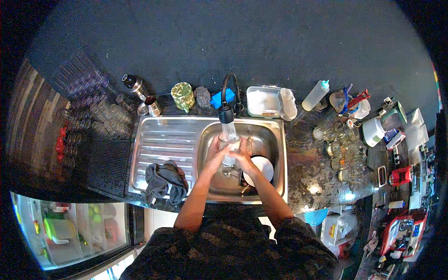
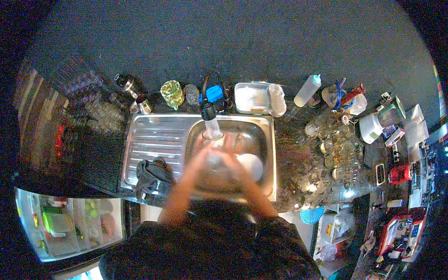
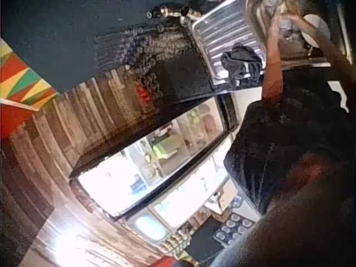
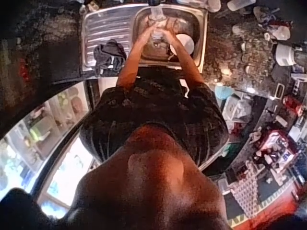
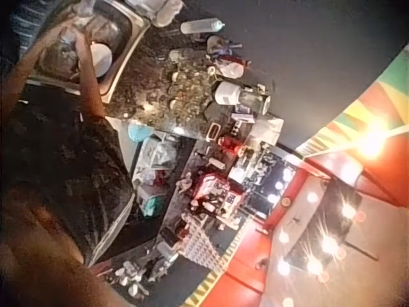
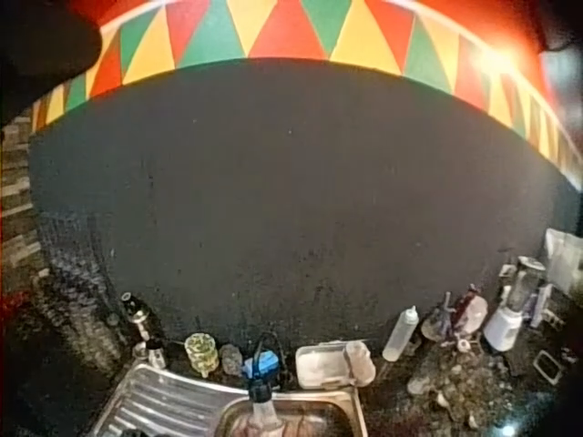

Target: The recorder is washing and rinsing glass cups and bottles at a bar sink.

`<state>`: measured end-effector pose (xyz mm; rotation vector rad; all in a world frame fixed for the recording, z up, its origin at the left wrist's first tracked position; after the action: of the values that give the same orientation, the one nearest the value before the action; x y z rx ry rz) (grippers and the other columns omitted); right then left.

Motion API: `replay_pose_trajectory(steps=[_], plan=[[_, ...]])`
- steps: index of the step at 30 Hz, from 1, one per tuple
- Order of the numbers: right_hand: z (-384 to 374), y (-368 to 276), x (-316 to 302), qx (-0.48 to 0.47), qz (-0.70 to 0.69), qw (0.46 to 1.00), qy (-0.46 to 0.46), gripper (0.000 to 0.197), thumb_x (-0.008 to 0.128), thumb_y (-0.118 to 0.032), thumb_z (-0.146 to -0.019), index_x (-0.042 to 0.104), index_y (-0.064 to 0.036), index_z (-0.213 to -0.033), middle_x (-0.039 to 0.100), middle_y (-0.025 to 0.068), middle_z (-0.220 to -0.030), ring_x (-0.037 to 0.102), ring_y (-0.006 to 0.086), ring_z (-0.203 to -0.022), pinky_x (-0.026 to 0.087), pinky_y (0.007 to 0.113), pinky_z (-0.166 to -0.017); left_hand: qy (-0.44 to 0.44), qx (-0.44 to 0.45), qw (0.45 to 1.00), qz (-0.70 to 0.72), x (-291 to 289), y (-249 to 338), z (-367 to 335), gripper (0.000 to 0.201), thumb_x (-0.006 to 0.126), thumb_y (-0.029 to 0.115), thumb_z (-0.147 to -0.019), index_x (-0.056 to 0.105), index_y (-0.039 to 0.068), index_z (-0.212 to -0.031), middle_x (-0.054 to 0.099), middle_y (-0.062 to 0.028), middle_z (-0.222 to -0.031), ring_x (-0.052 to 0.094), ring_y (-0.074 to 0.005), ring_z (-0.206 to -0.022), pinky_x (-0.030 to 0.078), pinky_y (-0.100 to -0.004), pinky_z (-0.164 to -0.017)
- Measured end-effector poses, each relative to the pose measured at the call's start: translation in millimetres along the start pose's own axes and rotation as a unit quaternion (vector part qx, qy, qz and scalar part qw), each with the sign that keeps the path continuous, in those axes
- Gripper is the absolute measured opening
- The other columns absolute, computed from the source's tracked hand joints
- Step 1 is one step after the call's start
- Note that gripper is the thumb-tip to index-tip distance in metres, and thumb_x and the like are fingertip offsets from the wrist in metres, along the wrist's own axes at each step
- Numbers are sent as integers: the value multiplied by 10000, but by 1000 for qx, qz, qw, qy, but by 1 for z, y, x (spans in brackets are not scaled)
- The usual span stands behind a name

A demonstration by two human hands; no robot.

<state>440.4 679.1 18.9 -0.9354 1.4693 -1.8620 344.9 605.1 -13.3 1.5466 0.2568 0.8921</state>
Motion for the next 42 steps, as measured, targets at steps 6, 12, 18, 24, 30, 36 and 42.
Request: replay_pose_trajectory(steps=[6, 12, 18, 24, 30, 36, 42], plan=[[-23, -6, 10, 111, -269, 955, -62, 423, 409, -352, -908, 556, -9, -1107, 635, 121, -1024, 612, 199, -934, 470, 331, -855, 18, 50, 998, -41, -8, 1, 19, 442, 635, 162, -841, 460, 72, -1237, 528, -42, -1138, 489, -149, -1071, 394, -305, -920], [-15, 34, -14, 124, -197, 951, 204, 177, 488, -245, -880, 552, -114, -781, 527, -6, -675, 483, 133, -583, 398, 302, -546, 124, -64, 989, -51, -6, -9, 27, 604, 500, 543, -872, 395, 111, -1282, 501, -42, -1155, 520, -173, -988, 483, -361, -716], [8, 66, -11, 38, -46, 987, 150, 302, 494, -290, -922, 556, -72, -723, 483, -14, -598, 468, 107, -599, 390, 264, -587, 146, -191, 970, 29, -8, -30, -1, 670, 321, 671, -868, 512, 133, -1219, 581, -44, -1072, 549, -151, -943, 455, -320, -794], [24, 23, -12, -84, -54, 995, 23, 390, 717, -90, -752, 523, -24, -1084, 529, 98, -1054, 516, 187, -945, 405, 310, -863, 35, -251, 950, 182, -2, -28, -11, 738, 273, 672, -879, 527, 61, -1205, 623, -55, -1096, 616, -187, -938, 509, -352, -782], [15, -5, -21, -131, 201, 971, 9, 811, 798, -73, -596, 360, -34, -1277, 445, 116, -1205, 454, 234, -1105, 367, 368, -965, -109, -327, 934, 91, 13, -9, -8, 715, 351, 674, -859, 518, 82, -1222, 628, -48, -1095, 619, -199, -961, 522, -376, -778], [5, 12, -14, -132, -28, 990, 39, 748, 768, -31, -583, 379, -10, -1221, 476, 100, -1151, 483, 211, -1071, 393, 328, -938, -83, -279, 956, 43, 1, -1, 10, 602, 444, 585, -879, 445, 155, -1299, 473, -13, -1301, 497, -183, -1137, 478, -415, -870], [-2, 12, -11, -124, 242, 939, 210, 721, 765, -59, -588, 385, 6, -1196, 474, 153, -1123, 481, 246, -1065, 382, 357, -941, -37, -223, 970, 87, -9, -29, 6, 503, 493, 533, -881, 479, 186, -1245, 556, -2, -1002, 556, -119, -881, 530, -301, -647]])
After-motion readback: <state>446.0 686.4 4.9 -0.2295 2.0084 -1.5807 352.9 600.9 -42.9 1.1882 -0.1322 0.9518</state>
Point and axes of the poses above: each hand's wrist, its own z-axis away from the middle knuckle, its own x-axis out of the palm, y = z × x, the point moved 4 cm from there along -z, towards the middle knuckle
